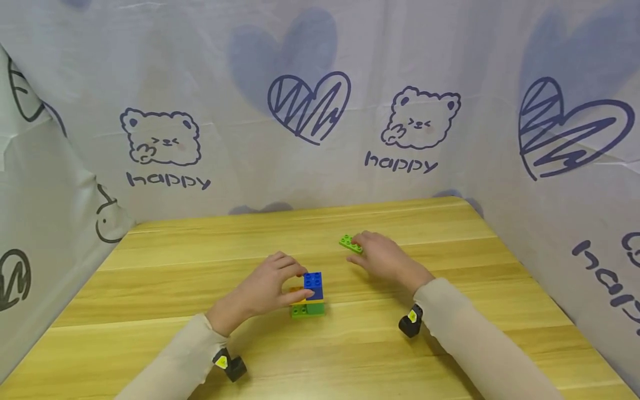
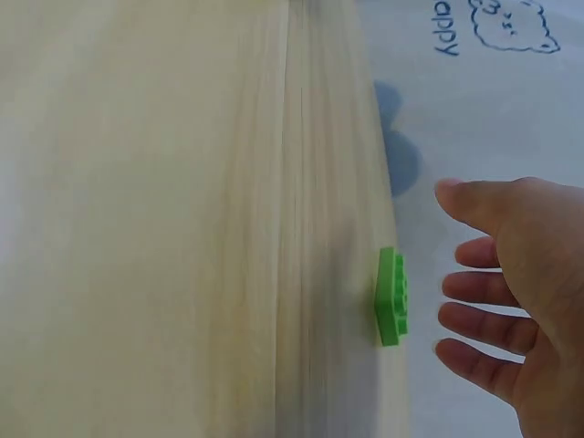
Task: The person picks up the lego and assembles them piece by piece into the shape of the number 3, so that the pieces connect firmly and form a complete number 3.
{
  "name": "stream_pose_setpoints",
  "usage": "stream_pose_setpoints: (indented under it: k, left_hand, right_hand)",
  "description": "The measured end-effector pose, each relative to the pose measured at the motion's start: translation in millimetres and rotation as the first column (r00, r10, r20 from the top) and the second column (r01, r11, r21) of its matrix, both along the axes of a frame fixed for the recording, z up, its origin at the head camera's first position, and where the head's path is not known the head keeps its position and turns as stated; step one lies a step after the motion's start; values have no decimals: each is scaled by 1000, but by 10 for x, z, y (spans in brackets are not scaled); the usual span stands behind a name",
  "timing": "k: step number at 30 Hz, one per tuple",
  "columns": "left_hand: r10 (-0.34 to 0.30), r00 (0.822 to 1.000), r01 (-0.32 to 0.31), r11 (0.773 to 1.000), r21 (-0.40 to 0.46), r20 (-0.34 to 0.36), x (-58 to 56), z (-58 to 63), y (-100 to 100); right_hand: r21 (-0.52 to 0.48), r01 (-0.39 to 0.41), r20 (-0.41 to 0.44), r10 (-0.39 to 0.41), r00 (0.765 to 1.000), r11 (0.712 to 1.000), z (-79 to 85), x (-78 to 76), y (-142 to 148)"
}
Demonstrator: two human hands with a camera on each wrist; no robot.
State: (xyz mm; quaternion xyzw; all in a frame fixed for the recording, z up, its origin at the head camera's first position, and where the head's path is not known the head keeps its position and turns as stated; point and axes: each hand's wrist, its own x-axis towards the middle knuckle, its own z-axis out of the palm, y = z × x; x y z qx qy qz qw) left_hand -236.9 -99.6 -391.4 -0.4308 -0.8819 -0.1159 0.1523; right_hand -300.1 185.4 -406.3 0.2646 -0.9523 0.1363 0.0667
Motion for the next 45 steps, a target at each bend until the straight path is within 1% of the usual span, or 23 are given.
stream_pose_setpoints:
  k: [4,9,16,21,30,36,41,45]
  left_hand:
    - [6,1000,-7,1000,24,26,17,-11,-2]
    - [16,998,-19,999,50,59,35,-20,3]
    - [9,999,-13,998,67,47,27,-14,23]
    - [2,999,-6,997,76,44,16,-13,29]
    - [-1,999,-2,996,84,32,0,-45,32]
    - [1,999,-4,996,88,43,12,-38,46]
    - [3,998,-9,996,90,66,25,-22,45]
    - [6,996,-14,997,82,86,17,-7,59]
  right_hand:
    - [9,44,15,-44,999,999,-21,-89,-11]
    - [53,75,32,-77,997,996,-67,-205,-24]
    - [75,122,73,-128,989,990,-119,-315,-26]
    - [100,135,96,-145,985,986,-155,-372,-28]
    - [105,135,95,-145,985,985,-189,-417,-43]
    - [91,155,101,-164,981,984,-184,-399,-33]
    - [68,156,112,-163,980,985,-130,-359,-15]
    - [34,139,118,-142,983,990,-23,-270,24]
